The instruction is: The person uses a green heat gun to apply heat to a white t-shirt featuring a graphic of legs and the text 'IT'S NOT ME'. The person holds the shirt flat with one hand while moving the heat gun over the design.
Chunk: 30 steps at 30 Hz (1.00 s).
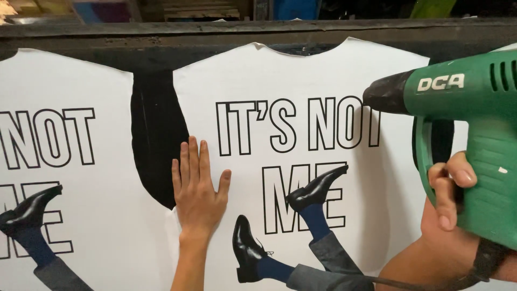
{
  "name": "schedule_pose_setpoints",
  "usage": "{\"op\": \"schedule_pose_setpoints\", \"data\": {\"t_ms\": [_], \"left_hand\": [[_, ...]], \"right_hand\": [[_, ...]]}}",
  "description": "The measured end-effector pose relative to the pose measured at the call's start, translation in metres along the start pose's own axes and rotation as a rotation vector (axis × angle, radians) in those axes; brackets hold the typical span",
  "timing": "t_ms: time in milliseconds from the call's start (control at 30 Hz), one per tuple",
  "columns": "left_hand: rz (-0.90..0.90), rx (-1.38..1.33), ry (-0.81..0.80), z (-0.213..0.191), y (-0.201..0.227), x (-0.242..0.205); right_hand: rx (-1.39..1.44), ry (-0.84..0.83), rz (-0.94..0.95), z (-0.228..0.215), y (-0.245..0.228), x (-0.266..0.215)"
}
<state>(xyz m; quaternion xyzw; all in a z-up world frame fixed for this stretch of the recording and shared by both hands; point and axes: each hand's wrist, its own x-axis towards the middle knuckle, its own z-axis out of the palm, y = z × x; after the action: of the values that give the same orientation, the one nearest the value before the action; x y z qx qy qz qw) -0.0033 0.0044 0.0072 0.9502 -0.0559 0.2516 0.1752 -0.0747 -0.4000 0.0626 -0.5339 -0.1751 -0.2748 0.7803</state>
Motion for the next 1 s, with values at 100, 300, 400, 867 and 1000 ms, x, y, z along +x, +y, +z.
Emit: {"op": "schedule_pose_setpoints", "data": {"t_ms": [100, 300, 400, 867, 1000], "left_hand": [[0.018, 0.020, 0.028, 0.001, -0.001, 0.000], [0.014, 0.021, 0.030, 0.002, -0.001, -0.001], [0.014, 0.026, 0.033, 0.000, 0.000, 0.000], [0.023, 0.011, 0.057, 0.000, 0.001, -0.001], [0.038, 0.023, 0.092, 0.003, 0.000, -0.001]], "right_hand": [[0.165, 0.017, 0.052, -0.014, -0.005, -0.005], [0.430, -0.170, 0.137, -0.055, -0.006, -0.015], [0.435, -0.655, 0.381, -0.074, -0.022, 0.034], [0.658, -0.636, 0.401, -0.059, -0.025, -0.003], [0.800, -0.585, 0.455, -0.075, -0.017, -0.016]]}}
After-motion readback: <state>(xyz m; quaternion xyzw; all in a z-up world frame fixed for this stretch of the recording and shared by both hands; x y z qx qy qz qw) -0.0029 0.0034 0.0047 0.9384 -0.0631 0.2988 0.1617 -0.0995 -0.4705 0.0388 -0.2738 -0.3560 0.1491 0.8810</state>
